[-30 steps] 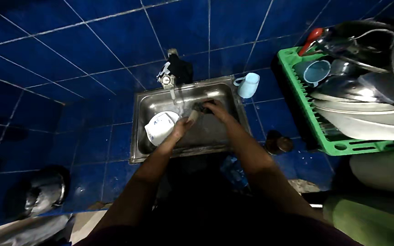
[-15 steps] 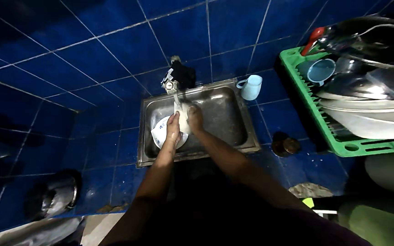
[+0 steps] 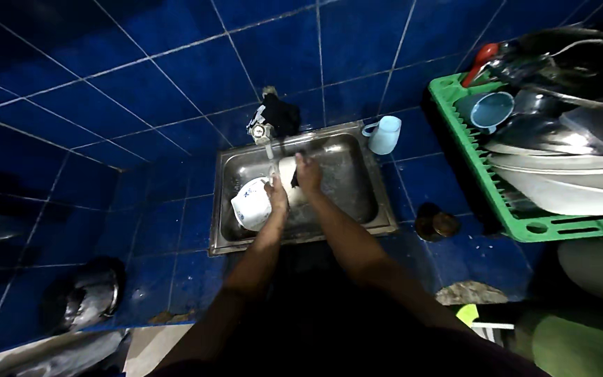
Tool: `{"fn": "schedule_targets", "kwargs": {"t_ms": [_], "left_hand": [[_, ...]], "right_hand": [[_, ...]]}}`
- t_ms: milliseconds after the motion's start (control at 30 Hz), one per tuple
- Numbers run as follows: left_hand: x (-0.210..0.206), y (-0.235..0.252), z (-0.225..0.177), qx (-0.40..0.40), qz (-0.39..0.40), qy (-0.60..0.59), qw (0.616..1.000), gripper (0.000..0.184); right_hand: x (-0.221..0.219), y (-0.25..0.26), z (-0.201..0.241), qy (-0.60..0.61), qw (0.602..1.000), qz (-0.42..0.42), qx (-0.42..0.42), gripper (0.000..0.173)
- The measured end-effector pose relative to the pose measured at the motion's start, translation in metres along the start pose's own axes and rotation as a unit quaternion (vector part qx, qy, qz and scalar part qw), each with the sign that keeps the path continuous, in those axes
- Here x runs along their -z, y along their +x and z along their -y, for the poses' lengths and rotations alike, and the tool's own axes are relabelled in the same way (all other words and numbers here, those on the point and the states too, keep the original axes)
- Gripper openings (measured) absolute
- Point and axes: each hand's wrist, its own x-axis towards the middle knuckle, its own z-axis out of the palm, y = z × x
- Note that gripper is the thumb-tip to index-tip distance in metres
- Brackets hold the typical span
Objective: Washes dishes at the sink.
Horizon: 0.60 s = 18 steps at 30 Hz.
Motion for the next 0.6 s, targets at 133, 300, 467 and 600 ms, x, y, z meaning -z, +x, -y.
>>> {"fn": "schedule_targets", "kwargs": {"t_ms": [133,300,467,600], "left_hand": [[0.006,-0.061,-0.120,0.256,0.011,-0.158,0.953,0.036],[0.016,-0.012,-0.032,0.028,0.177,-0.267,0.947,0.055],[0.028,-0.032,-0.068,0.129,0.143,-0.233,0.953,0.027],[0.030,-0.016,-0.049,0.110,0.179,-0.249,0.945,0.045]], "right_hand": [[-0.031,-0.032,-0.016,-0.030,0.973,0.106,0.204,0.044],[-0.027,-0.003,-0.053,-0.093,0.961,0.150,0.214,0.048],[-0.021,-0.058,-0.007,0.004,0.961,0.232,0.153,0.033],[-0.023,-0.025,-0.050,-0.138,0.927,0.169,0.305,0.052]]}}
